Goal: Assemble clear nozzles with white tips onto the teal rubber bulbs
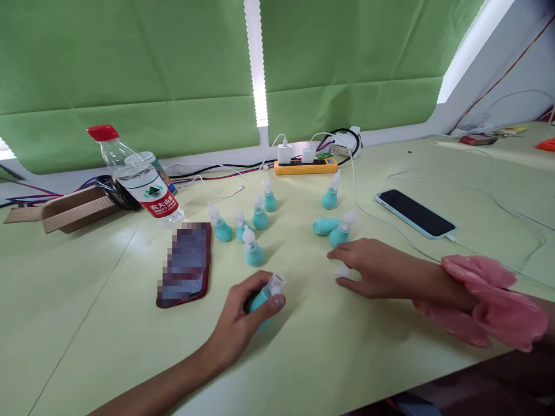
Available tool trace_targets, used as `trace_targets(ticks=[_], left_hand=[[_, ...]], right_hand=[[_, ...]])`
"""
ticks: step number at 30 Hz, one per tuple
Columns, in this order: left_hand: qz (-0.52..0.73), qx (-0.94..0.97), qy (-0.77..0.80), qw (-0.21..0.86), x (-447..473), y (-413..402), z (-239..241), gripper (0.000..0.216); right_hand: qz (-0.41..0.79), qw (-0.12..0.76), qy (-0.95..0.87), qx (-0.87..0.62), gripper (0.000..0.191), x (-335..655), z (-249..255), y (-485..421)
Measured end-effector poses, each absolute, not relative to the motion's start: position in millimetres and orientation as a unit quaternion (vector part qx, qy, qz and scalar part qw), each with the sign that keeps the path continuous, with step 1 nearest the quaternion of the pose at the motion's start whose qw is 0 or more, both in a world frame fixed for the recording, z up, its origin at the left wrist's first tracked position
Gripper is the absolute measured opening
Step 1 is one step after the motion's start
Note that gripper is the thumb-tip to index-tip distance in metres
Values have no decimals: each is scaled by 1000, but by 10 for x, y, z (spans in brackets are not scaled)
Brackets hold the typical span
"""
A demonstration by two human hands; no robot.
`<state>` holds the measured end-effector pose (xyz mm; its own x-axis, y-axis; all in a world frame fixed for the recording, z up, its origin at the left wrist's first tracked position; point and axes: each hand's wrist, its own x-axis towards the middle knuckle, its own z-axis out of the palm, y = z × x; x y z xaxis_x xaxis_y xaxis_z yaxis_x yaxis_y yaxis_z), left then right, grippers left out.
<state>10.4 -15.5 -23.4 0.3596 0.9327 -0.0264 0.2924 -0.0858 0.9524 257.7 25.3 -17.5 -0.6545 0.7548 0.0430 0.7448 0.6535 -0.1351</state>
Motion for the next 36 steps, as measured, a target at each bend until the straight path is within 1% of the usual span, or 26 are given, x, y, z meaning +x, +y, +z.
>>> trace_targets(ticks=[1, 2, 3, 5, 7, 9, 12, 16, 22, 29, 36], left_hand=[[302, 682, 469, 474, 119, -165, -298, 22], [288, 704, 466, 452, 132, -175, -354, 22], [282, 726, 455, 431, 142, -183, -399, 23], [284, 759, 428, 401, 145, -194, -455, 24], [291, 772, 412, 386, 129, -200, -478, 25], [305, 771, 418, 372, 105, -202, -488, 25], [330, 769, 422, 349, 79, -201, -505, 25], [339, 771, 428, 329, 84, -196, -536, 25], [350, 788, 443, 246, 116, -192, -574, 23], [353, 802, 453, 162, 118, -185, -594, 23], [382, 801, 451, 91, 112, -166, -696, 22]], right_hand=[[41, 16, -909, -414, 12, 2608, -220, 264], [38, 2, -911, -410, 13, 2617, -248, 269], [43, 7, -914, -404, 14, 2604, -255, 268], [89, 71, -916, -385, 14, 2521, -215, 247], [181, 157, -902, -360, 17, 2392, -140, 206], [282, 218, -870, -340, 20, 2253, -79, 165], [369, 242, -838, -320, 20, 2087, -76, 144], [396, 256, -823, -318, 22, 2009, -166, 222], [471, 181, -796, -335, 25, 2042, -193, 373], [575, 158, -727, -340, 29, 1992, -220, 446], [606, 115, -714, -332, 37, 1982, -234, 529]])
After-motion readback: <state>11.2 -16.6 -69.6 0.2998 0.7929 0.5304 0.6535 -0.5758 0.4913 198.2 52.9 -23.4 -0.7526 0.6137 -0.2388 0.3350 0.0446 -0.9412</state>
